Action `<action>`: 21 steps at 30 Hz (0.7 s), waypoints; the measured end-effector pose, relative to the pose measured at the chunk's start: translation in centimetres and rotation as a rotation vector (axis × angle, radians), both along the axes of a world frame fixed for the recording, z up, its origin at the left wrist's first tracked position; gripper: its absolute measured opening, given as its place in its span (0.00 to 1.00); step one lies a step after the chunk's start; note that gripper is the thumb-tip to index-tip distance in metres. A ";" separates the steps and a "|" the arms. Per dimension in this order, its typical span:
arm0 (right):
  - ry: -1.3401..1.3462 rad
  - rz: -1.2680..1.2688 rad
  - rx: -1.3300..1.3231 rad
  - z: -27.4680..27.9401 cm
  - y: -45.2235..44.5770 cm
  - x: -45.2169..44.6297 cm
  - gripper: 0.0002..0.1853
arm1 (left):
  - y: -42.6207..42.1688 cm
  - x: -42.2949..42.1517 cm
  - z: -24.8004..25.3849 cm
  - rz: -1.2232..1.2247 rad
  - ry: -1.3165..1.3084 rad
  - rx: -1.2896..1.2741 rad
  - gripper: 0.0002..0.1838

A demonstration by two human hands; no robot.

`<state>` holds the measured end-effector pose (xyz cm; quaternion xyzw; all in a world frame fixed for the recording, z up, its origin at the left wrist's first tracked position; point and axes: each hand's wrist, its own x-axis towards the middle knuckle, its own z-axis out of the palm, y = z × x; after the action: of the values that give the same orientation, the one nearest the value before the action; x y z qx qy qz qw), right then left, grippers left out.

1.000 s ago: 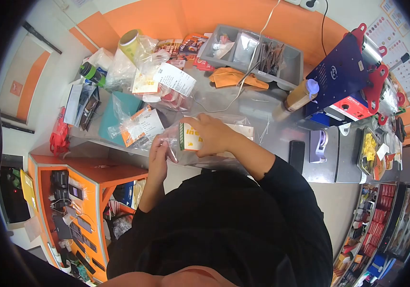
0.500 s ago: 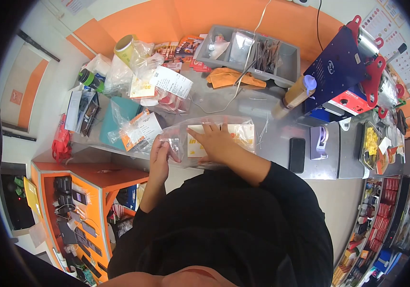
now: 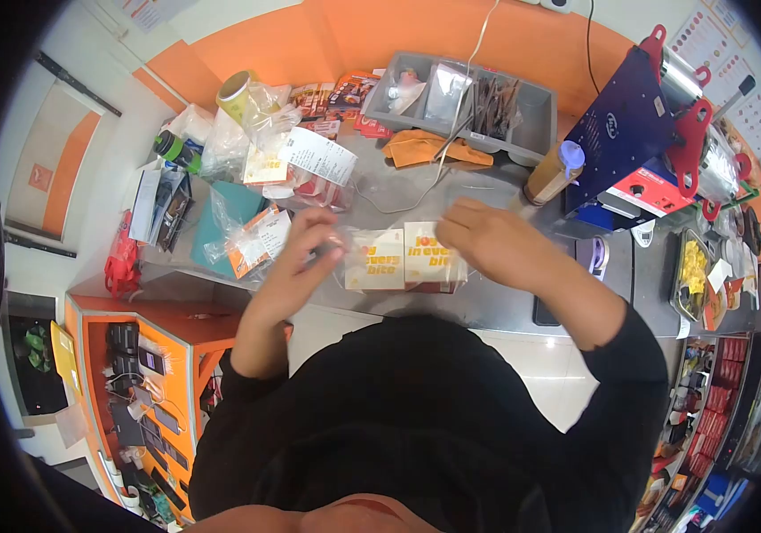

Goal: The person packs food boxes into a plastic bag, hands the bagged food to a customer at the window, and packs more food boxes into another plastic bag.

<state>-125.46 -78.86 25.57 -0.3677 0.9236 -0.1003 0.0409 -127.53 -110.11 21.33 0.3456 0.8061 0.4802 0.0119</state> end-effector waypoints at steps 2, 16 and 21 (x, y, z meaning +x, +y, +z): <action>0.056 0.048 -0.283 -2.6 -1.6 -0.7 0.12 | 2.9 -0.1 -1.6 -0.071 -0.100 0.037 0.07; -0.311 -0.095 -0.603 -2.8 2.8 0.4 0.10 | 0.6 1.6 -4.4 -0.018 -0.435 0.511 0.16; -0.493 -0.395 -0.952 -3.4 9.1 4.9 0.24 | -4.4 2.9 -5.4 0.408 -0.217 0.236 0.17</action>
<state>-120.53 -69.76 22.13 -0.1319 0.7909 -0.5940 0.0653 -124.62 -114.52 15.93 0.1213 0.7916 0.5976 -0.0393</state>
